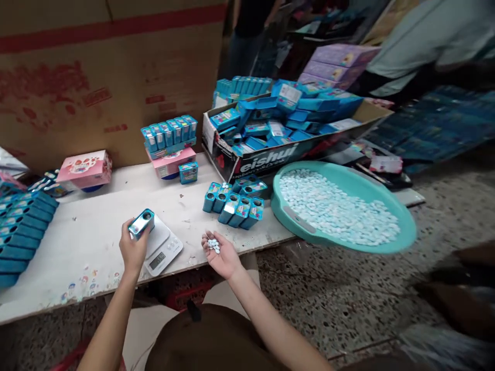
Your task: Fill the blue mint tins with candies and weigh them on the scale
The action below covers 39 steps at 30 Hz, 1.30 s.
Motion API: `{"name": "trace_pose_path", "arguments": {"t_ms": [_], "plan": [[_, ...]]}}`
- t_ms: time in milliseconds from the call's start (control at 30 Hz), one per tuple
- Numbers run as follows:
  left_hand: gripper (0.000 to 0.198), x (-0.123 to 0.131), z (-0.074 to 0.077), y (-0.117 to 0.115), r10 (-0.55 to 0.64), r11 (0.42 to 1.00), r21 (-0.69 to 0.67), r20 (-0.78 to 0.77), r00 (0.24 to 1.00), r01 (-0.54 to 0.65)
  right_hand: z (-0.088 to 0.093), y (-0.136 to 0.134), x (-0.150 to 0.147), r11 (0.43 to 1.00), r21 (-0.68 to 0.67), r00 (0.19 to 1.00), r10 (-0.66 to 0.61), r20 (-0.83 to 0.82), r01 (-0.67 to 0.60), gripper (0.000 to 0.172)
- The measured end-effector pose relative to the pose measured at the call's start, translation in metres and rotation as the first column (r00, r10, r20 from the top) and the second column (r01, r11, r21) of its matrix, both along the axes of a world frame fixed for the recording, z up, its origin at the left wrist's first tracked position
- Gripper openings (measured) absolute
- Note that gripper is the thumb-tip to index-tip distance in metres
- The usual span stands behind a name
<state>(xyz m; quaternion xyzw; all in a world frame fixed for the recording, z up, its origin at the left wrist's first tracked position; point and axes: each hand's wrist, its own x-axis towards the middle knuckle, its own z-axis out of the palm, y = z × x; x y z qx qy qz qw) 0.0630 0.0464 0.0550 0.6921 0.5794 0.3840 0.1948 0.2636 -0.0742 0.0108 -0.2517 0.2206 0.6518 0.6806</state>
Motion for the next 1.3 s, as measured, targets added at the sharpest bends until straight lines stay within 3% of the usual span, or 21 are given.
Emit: {"name": "trace_pose_path", "arguments": {"t_ms": [100, 200, 267, 367, 600, 900, 967, 1033, 1133, 1200, 1300], "plan": [[0.035, 0.016, 0.022, -0.008, -0.232, 0.948, 0.196, -0.115, 0.966, 0.251, 0.004, 0.011, -0.003, 0.998, -0.001, 0.997, -0.059, -0.047, 0.059, 0.019], [0.037, 0.036, 0.041, -0.017, -0.462, 0.767, 0.348, -0.283, 0.841, 0.539, 0.009, 0.027, -0.004, 0.997, -0.007, 0.991, -0.08, -0.104, 0.079, 0.026], [0.041, 0.051, 0.045, -0.019, -0.552, 0.654, 0.332, -0.405, 0.729, 0.679, 0.011, 0.038, -0.003, 0.998, -0.007, 0.989, -0.065, -0.136, 0.064, 0.03], [0.046, 0.071, 0.041, -0.017, -0.597, 0.579, 0.277, -0.497, 0.63, 0.767, 0.011, 0.052, 0.003, 0.998, -0.02, 0.988, -0.069, -0.141, 0.067, 0.03], [0.053, 0.087, 0.035, -0.017, -0.551, 0.519, 0.289, -0.605, 0.574, 0.804, 0.01, 0.058, 0.017, 0.994, -0.038, 0.986, -0.104, -0.128, 0.1, 0.025], [0.049, 0.087, 0.021, -0.01, -0.558, 0.556, 0.271, -0.578, 0.595, 0.786, 0.011, 0.059, 0.018, 0.99, -0.088, 0.978, -0.124, -0.166, 0.11, 0.03], [0.046, 0.086, 0.021, -0.011, -0.565, 0.587, 0.262, -0.546, 0.619, 0.766, 0.01, 0.059, 0.019, 0.992, -0.058, 0.979, -0.118, -0.167, 0.109, 0.03], [0.04, 0.084, 0.023, -0.014, -0.569, 0.654, 0.249, -0.461, 0.681, 0.715, 0.009, 0.058, 0.022, 0.994, -0.017, 0.977, -0.114, -0.181, 0.112, 0.03], [0.036, 0.076, 0.027, -0.019, -0.501, 0.829, 0.169, -0.201, 0.842, 0.534, 0.007, 0.053, 0.024, 0.997, 0.002, 0.98, -0.079, -0.181, 0.08, 0.032], [0.041, 0.064, 0.03, -0.02, -0.357, 0.933, 0.058, 0.018, 0.934, 0.355, 0.005, 0.047, 0.025, 1.0, 0.018, 0.987, -0.021, -0.161, 0.024, 0.035], [0.05, 0.038, 0.033, -0.017, -0.096, 0.99, -0.074, 0.279, 0.955, 0.121, 0.0, 0.036, 0.027, 0.994, 0.088, 0.989, 0.07, -0.131, -0.058, 0.045]]}}
